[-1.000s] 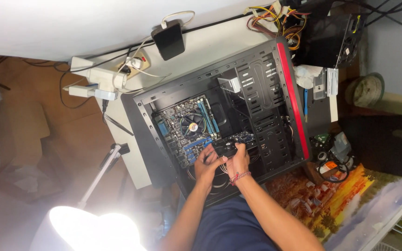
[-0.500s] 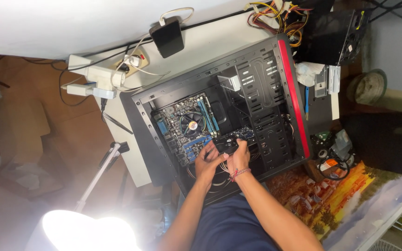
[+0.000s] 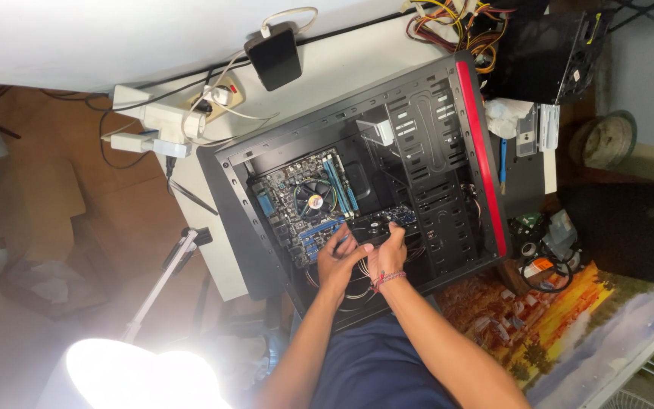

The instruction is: The person works on an open desktop computer case on a desk, handling a hard drive and connecting cables inside the case. They lift and reposition the drive, route wires, and press components near the motherboard and drive bays.

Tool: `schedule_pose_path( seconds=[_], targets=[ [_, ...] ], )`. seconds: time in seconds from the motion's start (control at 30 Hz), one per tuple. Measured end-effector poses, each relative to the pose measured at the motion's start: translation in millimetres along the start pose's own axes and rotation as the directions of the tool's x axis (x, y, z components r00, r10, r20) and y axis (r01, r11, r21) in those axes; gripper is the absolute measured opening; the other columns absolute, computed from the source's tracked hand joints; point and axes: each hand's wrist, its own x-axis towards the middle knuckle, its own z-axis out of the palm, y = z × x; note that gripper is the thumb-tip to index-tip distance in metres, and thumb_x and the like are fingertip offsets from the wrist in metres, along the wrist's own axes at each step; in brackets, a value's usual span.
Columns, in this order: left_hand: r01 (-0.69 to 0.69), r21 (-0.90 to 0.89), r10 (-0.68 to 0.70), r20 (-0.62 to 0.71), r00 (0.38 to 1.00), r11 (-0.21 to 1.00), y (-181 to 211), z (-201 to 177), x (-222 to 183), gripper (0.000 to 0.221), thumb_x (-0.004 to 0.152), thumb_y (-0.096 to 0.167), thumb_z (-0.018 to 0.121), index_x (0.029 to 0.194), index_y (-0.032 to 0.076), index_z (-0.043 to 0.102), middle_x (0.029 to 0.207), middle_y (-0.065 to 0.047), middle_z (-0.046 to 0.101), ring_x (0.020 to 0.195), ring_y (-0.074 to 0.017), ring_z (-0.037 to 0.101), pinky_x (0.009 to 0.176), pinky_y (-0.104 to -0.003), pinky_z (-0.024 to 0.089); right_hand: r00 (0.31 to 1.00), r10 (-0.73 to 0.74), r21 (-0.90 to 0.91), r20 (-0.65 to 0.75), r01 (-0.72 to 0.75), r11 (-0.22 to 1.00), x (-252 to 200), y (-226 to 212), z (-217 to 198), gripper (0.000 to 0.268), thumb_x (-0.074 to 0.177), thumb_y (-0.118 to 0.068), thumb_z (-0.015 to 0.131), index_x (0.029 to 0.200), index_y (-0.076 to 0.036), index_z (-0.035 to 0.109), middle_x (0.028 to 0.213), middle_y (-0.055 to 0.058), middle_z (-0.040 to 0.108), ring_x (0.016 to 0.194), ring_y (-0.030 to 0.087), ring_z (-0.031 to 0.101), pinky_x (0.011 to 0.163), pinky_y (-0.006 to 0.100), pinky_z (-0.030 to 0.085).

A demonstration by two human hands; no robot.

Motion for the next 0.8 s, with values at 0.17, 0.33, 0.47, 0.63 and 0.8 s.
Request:
schedule_pose_path(
  seconds=[0.17, 0.33, 0.47, 0.63, 0.8],
  targets=[
    [-0.006, 0.007, 0.006, 0.003, 1.000, 1.000, 4, 2, -1, 0.097, 0.068, 0.009, 0.090, 0.152, -0.003, 0.042, 0.152, -0.026, 0.049, 0.142, -0.0319, 0.050, 0.116, -0.039, 0.043, 1.000, -0.021, 0.016, -0.005, 0.021, 1.000, -1, -1, 2, 0.037, 0.103, -0.032, 0.049, 0.120, 0.001, 0.055, 0.109, 0.011, 0.067, 0.096, 0.023, 0.069, 0.081, 0.036, 0.059],
    [-0.029, 0.002, 0.029, 0.013, 1.000, 1.000, 2, 2, -2, 0.098, 0.068, 0.010, 0.092, 0.151, -0.003, 0.043, 0.152, -0.026, 0.050, 0.143, -0.0317, 0.050, 0.116, -0.038, 0.042, 0.999, -0.026, 0.013, -0.034, 0.026, 1.000, -1, -1, 0, 0.041, 0.103, -0.034, 0.050, 0.125, 0.001, 0.054, 0.113, 0.012, 0.067, 0.098, 0.023, 0.069, 0.083, 0.036, 0.059],
    [-0.019, 0.026, 0.020, -0.011, 1.000, 0.999, 3, 3, -6, 0.095, 0.068, 0.010, 0.091, 0.150, -0.002, 0.044, 0.151, -0.023, 0.050, 0.141, -0.0312, 0.051, 0.115, -0.038, 0.044, 0.999, -0.026, -0.025, -0.035, 0.025, 0.999, -2, -2, -2, 0.044, 0.102, -0.035, 0.050, 0.128, 0.001, 0.054, 0.114, 0.012, 0.067, 0.099, 0.023, 0.069, 0.083, 0.036, 0.059],
    [-0.004, 0.071, 0.006, -0.039, 0.999, 0.997, 8, 4, -10, 0.093, 0.067, 0.011, 0.090, 0.148, 0.000, 0.045, 0.149, -0.019, 0.049, 0.139, -0.0308, 0.052, 0.114, -0.038, 0.045, 0.999, -0.019, -0.053, -0.030, 0.017, 0.998, -3, 2, -3, 0.045, 0.101, -0.034, 0.050, 0.129, 0.000, 0.053, 0.115, 0.012, 0.066, 0.099, 0.024, 0.069, 0.083, 0.037, 0.059],
    [-0.068, -0.015, 0.067, -0.065, 0.996, 0.998, -6, -4, -8, 0.087, 0.068, 0.010, 0.090, 0.144, -0.005, 0.050, 0.148, -0.024, 0.055, 0.139, -0.0342, 0.054, 0.116, -0.038, 0.043, 1.000, -0.013, -0.121, 0.004, 0.014, 0.993, -8, 5, 3, 0.045, 0.101, -0.032, 0.051, 0.135, -0.002, 0.048, 0.122, 0.012, 0.062, 0.107, 0.024, 0.067, 0.089, 0.037, 0.058]
  ],
)
